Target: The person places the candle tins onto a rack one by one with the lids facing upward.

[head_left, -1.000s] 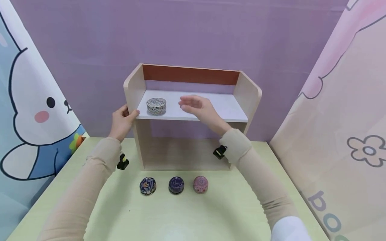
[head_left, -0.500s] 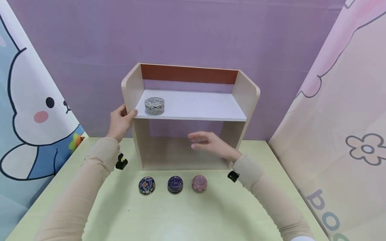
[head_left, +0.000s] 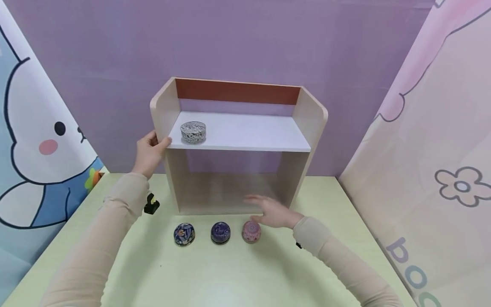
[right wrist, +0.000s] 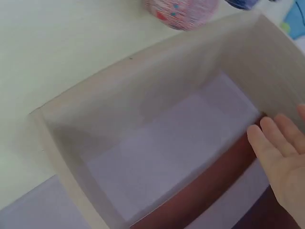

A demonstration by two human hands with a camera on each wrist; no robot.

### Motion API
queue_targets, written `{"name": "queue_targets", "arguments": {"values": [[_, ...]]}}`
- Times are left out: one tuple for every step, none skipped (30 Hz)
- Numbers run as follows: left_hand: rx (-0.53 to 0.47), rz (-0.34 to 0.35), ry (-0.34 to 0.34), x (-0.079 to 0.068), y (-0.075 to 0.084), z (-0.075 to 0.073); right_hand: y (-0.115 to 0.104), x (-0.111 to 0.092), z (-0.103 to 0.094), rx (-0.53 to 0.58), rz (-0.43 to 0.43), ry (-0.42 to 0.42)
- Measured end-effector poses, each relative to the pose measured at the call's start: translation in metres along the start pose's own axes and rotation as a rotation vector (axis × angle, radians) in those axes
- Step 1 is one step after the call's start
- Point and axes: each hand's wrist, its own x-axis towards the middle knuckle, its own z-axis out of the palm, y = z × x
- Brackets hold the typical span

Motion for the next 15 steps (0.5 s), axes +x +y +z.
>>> {"name": "queue_targets", "arguments": {"values": [[-0.001, 0.004, 0.002, 0.0, 0.0, 0.0, 0.0, 0.0, 0.002, -0.022, 0.002, -0.022], [0.0, 0.006, 0.004, 0.0, 0.0, 0.0, 0.0, -0.001, 0.005, -0.033, 0.007, -0.047], [0.002, 0.009, 0.006, 0.001, -0.001, 0.0, 0.0, -0.001, 0.008, -0.044, 0.011, -0.072], [0.003, 0.011, 0.009, 0.001, -0.001, 0.0, -0.001, -0.002, 0.01, -0.057, 0.018, -0.096], [0.003, 0.013, 0.01, 0.001, -0.001, 0.0, -0.001, -0.002, 0.013, -0.073, 0.022, -0.116], [0.001, 0.016, 0.011, 0.0, 0.0, 0.0, -0.001, -0.002, 0.015, -0.091, 0.022, -0.135], [0.001, 0.017, 0.011, 0.0, 0.0, 0.0, -0.001, -0.003, 0.018, -0.117, 0.016, -0.151], [0.001, 0.018, 0.012, 0.0, 0.0, 0.0, -0.001, -0.003, 0.021, -0.147, 0.006, -0.166], [0.002, 0.019, 0.012, 0.0, 0.0, 0.0, 0.0, -0.004, 0.024, -0.189, -0.009, -0.175], [0.0, 0.018, 0.012, -0.001, 0.001, 0.0, 0.001, -0.004, 0.028, -0.235, -0.028, -0.181], [-0.001, 0.018, 0.012, -0.001, 0.001, 0.0, 0.001, -0.004, 0.031, -0.275, -0.051, -0.183], [-0.001, 0.018, 0.012, -0.001, 0.001, 0.0, 0.002, -0.005, 0.034, -0.316, -0.076, -0.183], [-0.001, 0.016, 0.012, -0.002, 0.002, 0.0, 0.004, -0.005, 0.038, -0.364, -0.1, -0.179], [-0.002, 0.015, 0.011, -0.002, 0.002, 0.001, 0.005, -0.006, 0.041, -0.412, -0.122, -0.174], [-0.001, 0.013, 0.01, -0.002, 0.002, 0.001, 0.006, -0.007, 0.044, -0.454, -0.144, -0.17]]}}
